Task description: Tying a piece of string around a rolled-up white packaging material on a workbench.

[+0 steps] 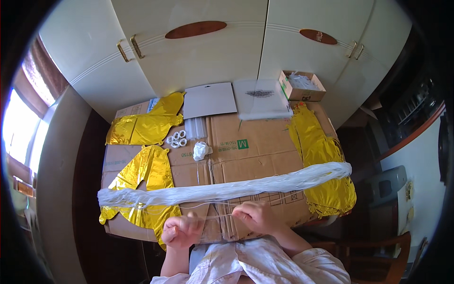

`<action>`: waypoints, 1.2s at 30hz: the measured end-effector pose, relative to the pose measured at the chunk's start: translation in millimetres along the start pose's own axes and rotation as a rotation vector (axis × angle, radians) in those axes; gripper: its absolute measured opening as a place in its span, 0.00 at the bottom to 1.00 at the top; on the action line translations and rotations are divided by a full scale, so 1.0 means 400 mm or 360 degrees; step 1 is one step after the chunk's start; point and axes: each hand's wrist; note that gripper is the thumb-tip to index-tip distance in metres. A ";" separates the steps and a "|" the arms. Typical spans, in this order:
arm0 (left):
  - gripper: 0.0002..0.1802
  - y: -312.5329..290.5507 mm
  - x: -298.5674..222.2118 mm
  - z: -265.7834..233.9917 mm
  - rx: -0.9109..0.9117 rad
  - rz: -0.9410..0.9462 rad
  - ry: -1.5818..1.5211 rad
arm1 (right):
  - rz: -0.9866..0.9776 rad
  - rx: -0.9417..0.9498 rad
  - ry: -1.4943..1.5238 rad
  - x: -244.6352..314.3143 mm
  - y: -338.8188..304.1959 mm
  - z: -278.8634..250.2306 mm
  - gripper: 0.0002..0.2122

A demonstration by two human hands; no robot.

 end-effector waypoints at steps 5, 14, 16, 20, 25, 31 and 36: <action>0.09 0.039 0.010 -0.035 0.0472 0.0655 0.2282 | -0.0130 0.0255 0.0254 0.042 -0.014 -0.014 0.02; 0.20 0.005 -0.040 -0.021 0.0007 -0.0916 0.1065 | -0.0042 -0.0209 -0.0117 -0.025 0.000 -0.018 0.01; 0.19 0.005 -0.023 -0.023 -0.0052 -0.0873 0.1259 | -0.0034 -0.0266 -0.0125 -0.025 -0.001 -0.019 0.01; 0.18 -0.001 -0.001 -0.058 0.0155 -0.0836 0.1440 | 0.0026 -0.0356 -0.0139 -0.021 -0.001 -0.038 0.02; 0.14 -0.002 0.008 -0.082 0.0022 -0.0463 0.0683 | 0.0057 -0.0397 -0.0202 -0.041 -0.008 -0.022 0.02; 0.13 0.002 0.005 -0.083 0.0243 -0.0336 -0.0116 | 0.0170 -0.0155 -0.0342 -0.056 -0.030 0.019 0.02; 0.08 0.026 0.028 -0.027 0.0263 0.0321 0.1621 | -0.0269 0.0143 -0.0043 0.016 -0.041 0.032 0.02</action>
Point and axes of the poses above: each hand's wrist, its own y-axis towards the middle knuckle, its own z-axis out of the palm, x = y × z, and after that the axes turned 7 degrees about z, right-handed
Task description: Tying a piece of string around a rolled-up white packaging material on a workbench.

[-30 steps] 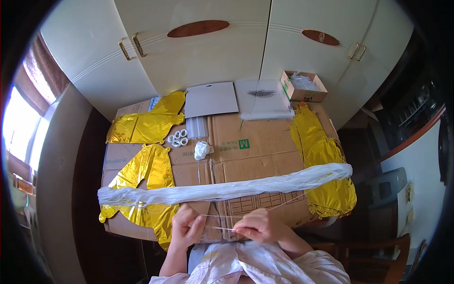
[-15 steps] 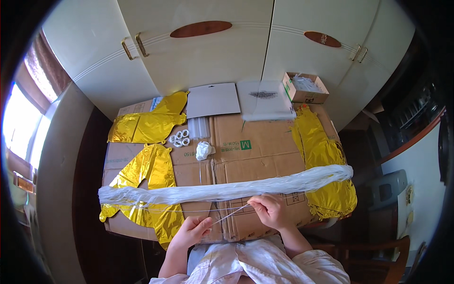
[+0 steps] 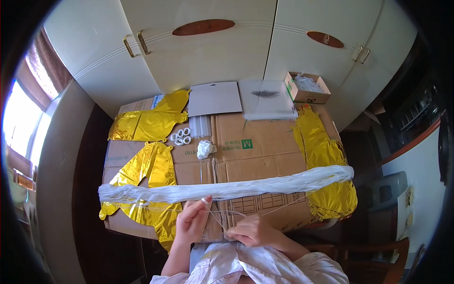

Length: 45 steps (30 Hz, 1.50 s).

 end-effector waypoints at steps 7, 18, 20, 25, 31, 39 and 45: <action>0.04 -0.035 0.024 -0.030 0.0527 0.0241 -0.0279 | 0.0421 -0.0365 0.0146 -0.026 0.033 -0.037 0.02; 0.09 -0.021 0.032 0.004 0.0702 0.0335 -0.0093 | 0.0205 -0.0326 0.0069 0.009 0.036 -0.044 0.03; 0.10 -0.033 0.028 0.008 0.0559 0.0088 -0.0957 | 0.0295 -0.0270 0.0036 -0.011 0.033 -0.028 0.03; 0.15 -0.011 0.023 0.016 0.0407 0.0300 0.0154 | -0.0011 0.0137 -0.0089 0.027 0.016 -0.015 0.03; 0.09 -0.020 0.013 -0.006 0.0712 0.0213 -0.0742 | 0.0316 -0.0186 0.0084 0.001 0.035 -0.037 0.03; 0.11 -0.009 0.009 0.019 0.0771 0.0386 0.0137 | 0.0126 -0.0152 0.0218 0.001 0.022 -0.027 0.03; 0.15 -0.016 0.018 0.034 0.0436 0.0212 -0.0324 | 0.0307 -0.0007 0.0094 0.005 -0.003 0.002 0.04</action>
Point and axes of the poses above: each hand's wrist, its own y-axis towards the middle knuckle, its own z-axis out of the palm, x = y × z, and after that the axes turned 7 degrees about z, right-handed
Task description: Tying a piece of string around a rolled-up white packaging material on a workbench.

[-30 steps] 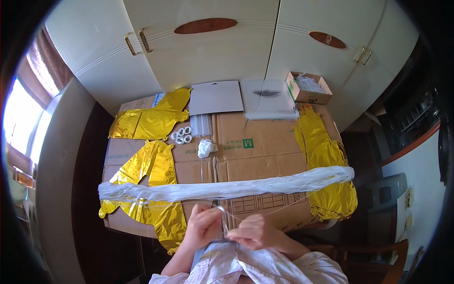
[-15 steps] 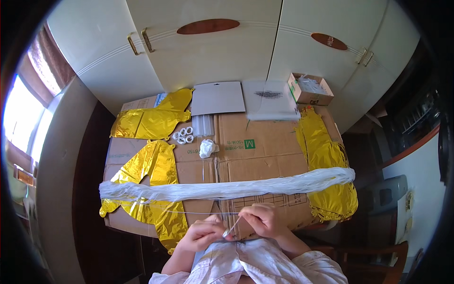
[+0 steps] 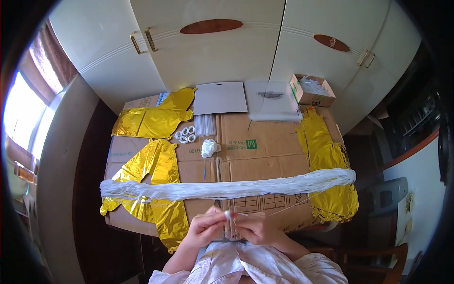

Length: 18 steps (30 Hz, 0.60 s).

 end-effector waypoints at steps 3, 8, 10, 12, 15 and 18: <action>0.16 0.016 -0.011 -0.011 0.0406 0.0140 0.0832 | -0.0083 -0.0069 0.0140 -0.004 -0.001 -0.026 0.04; 0.13 -0.003 0.002 -0.013 0.0335 0.0103 -0.0535 | 0.0166 -0.0033 0.0085 -0.016 0.013 -0.006 0.03; 0.10 -0.008 0.006 0.002 -0.0120 -0.0088 -0.0160 | -0.0029 0.0077 0.0049 -0.004 0.010 -0.003 0.03; 0.09 0.015 0.002 0.001 0.0059 -0.0051 0.0664 | -0.0090 0.0148 0.0135 0.025 0.017 -0.025 0.03; 0.08 -0.008 0.020 -0.013 0.0280 -0.0175 0.0367 | 0.0136 -0.0118 0.0305 0.003 0.032 -0.022 0.02; 0.09 -0.006 0.013 -0.004 0.0084 -0.0321 -0.0692 | 0.0251 -0.0123 0.0222 -0.003 0.047 0.002 0.03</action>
Point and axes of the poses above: each hand's wrist, its own y-axis towards the middle knuckle, its own z-axis out of the palm, x = y × z, and after that the axes turned 7 degrees about z, right-handed
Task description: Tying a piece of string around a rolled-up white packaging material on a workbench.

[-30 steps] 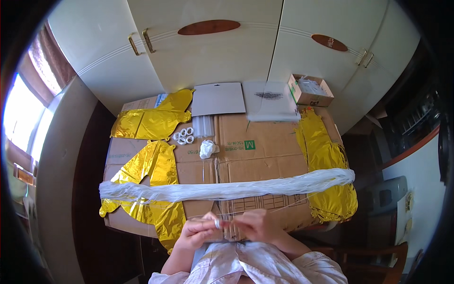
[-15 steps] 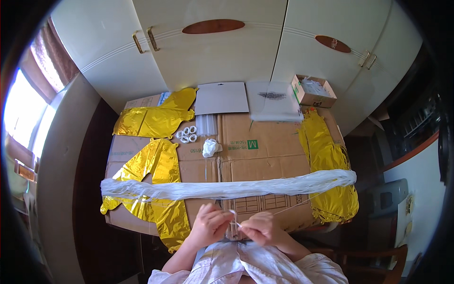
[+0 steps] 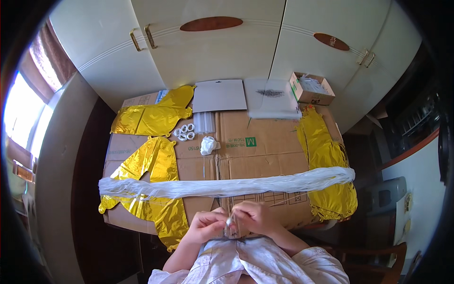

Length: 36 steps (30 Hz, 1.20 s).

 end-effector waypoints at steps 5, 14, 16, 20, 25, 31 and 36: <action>0.08 0.013 0.007 -0.005 -0.0245 0.0101 0.1218 | -0.0226 0.0101 -0.0089 0.008 -0.013 -0.003 0.03; 0.11 -0.013 0.032 -0.013 -0.0358 0.0129 0.0234 | -0.0205 0.0024 -0.0273 0.003 -0.010 0.025 0.03; 0.12 -0.002 0.016 -0.014 -0.0346 0.0144 0.0927 | -0.0390 0.0028 -0.0309 0.010 -0.012 0.019 0.03; 0.09 -0.014 0.007 -0.021 -0.0024 0.0046 0.0805 | -0.0418 -0.0153 -0.0344 0.034 0.006 -0.014 0.03; 0.12 -0.021 0.016 -0.007 -0.0270 0.0081 -0.0174 | -0.0395 -0.0021 -0.0277 0.006 0.000 0.021 0.03; 0.12 -0.010 0.011 -0.017 -0.0123 0.0092 0.1024 | -0.0515 -0.0193 -0.0431 0.046 0.000 -0.012 0.02; 0.12 -0.025 0.017 -0.018 -0.0079 0.0061 0.0110 | -0.0306 -0.0143 -0.0242 0.000 0.022 0.011 0.03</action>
Point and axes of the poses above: each hand's wrist, its own y-axis towards the middle knuckle, its own z-axis out of the palm, x = y × z, and after that the axes turned 7 degrees about z, right-handed
